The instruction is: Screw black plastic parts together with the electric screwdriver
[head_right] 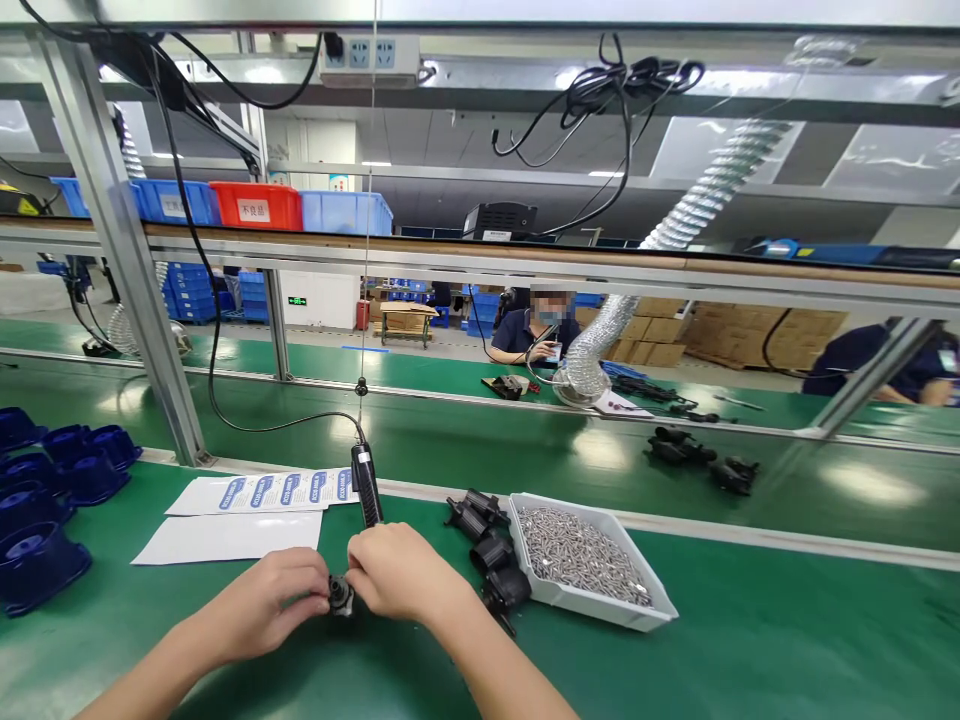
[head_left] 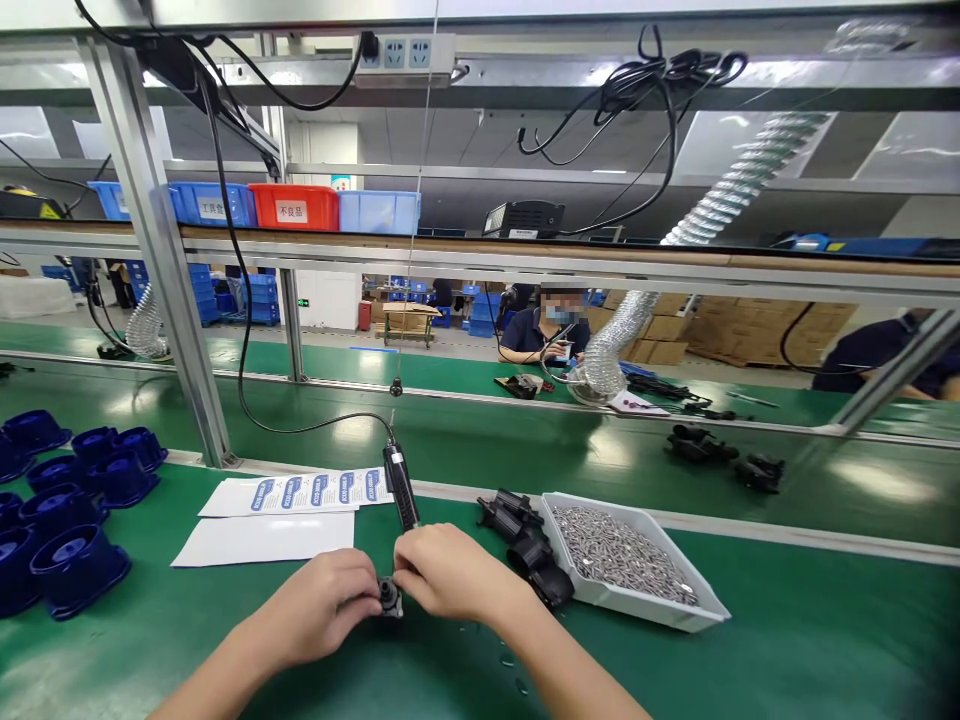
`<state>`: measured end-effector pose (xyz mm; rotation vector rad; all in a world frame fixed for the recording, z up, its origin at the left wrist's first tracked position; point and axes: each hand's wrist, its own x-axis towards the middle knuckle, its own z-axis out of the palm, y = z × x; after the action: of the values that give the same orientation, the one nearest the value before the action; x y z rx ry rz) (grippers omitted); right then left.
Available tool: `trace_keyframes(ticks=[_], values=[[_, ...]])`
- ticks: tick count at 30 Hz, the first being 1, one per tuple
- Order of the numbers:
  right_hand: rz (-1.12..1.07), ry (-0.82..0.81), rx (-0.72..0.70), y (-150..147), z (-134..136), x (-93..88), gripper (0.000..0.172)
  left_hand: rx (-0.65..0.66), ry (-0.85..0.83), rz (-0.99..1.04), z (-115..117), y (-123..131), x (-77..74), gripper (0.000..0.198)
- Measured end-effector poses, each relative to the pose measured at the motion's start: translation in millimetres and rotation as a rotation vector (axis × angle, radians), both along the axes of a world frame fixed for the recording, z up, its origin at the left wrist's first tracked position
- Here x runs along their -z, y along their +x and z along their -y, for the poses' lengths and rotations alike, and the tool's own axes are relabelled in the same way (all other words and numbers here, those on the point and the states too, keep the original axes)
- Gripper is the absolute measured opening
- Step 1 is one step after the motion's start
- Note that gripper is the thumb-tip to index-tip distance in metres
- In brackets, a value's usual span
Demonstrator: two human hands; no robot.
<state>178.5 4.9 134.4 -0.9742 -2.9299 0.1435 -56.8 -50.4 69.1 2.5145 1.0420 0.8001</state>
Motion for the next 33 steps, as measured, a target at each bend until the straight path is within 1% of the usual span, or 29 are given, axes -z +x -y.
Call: trace_keyframes(ticks=[5, 8, 11, 14, 16, 18, 19, 21, 22, 23, 26, 27, 31, 33], values=[[-0.017, -0.025, 0.024, 1.9, 0.8, -0.5, 0.009, 0.000, 0.063, -0.025, -0.3, 5.2, 10.9, 0.020], [-0.026, -0.037, 0.064, 2.3, -0.1, -0.1, 0.011, -0.031, 0.077, -0.025, -0.7, 7.7, 13.3, 0.019], [0.018, -0.038, 0.063, 2.0, -0.8, 0.5, 0.006, -0.092, 0.079, -0.053, 2.1, 12.0, 11.7, 0.019], [0.036, -0.022, 0.032, 0.8, 0.0, 2.3, 0.009, -0.173, 0.092, -0.134, 8.2, 19.7, 10.0, 0.020], [0.057, -0.006, 0.034, -0.8, 1.5, 4.7, 0.009, -0.217, 0.134, -0.210, 12.7, 25.6, 11.4, 0.023], [0.084, 0.001, 0.045, -2.9, 3.5, 8.1, 0.013, -0.253, 0.194, -0.264, 16.3, 31.0, 15.5, 0.025], [0.095, 0.001, 0.050, -3.9, 4.5, 10.0, 0.018, -0.272, 0.220, -0.276, 17.6, 33.2, 18.1, 0.026], [0.105, 0.001, 0.064, -5.6, 6.4, 13.8, 0.029, -0.310, 0.258, -0.267, 19.4, 36.5, 23.0, 0.028], [0.098, 0.005, 0.071, -6.2, 7.2, 15.4, 0.031, -0.325, 0.265, -0.248, 19.9, 37.7, 24.9, 0.029], [0.081, 0.010, 0.080, -6.7, 7.9, 16.8, 0.028, -0.337, 0.262, -0.222, 20.3, 38.6, 26.3, 0.029], [0.026, 0.035, 0.117, -6.8, 9.1, 19.4, 0.012, -0.360, 0.237, -0.138, 20.8, 40.6, 27.8, 0.028], [0.027, 0.039, 0.120, -6.6, 9.4, 19.9, 0.011, -0.364, 0.239, -0.121, 21.1, 41.1, 27.9, 0.027], [0.061, 0.036, 0.098, -5.0, 10.8, 21.9, 0.024, -0.373, 0.283, -0.099, 23.0, 42.6, 27.4, 0.029], [0.033, 0.037, 0.105, -4.0, 11.3, 23.0, 0.024, -0.365, 0.279, -0.086, 24.0, 43.7, 25.5, 0.028]])
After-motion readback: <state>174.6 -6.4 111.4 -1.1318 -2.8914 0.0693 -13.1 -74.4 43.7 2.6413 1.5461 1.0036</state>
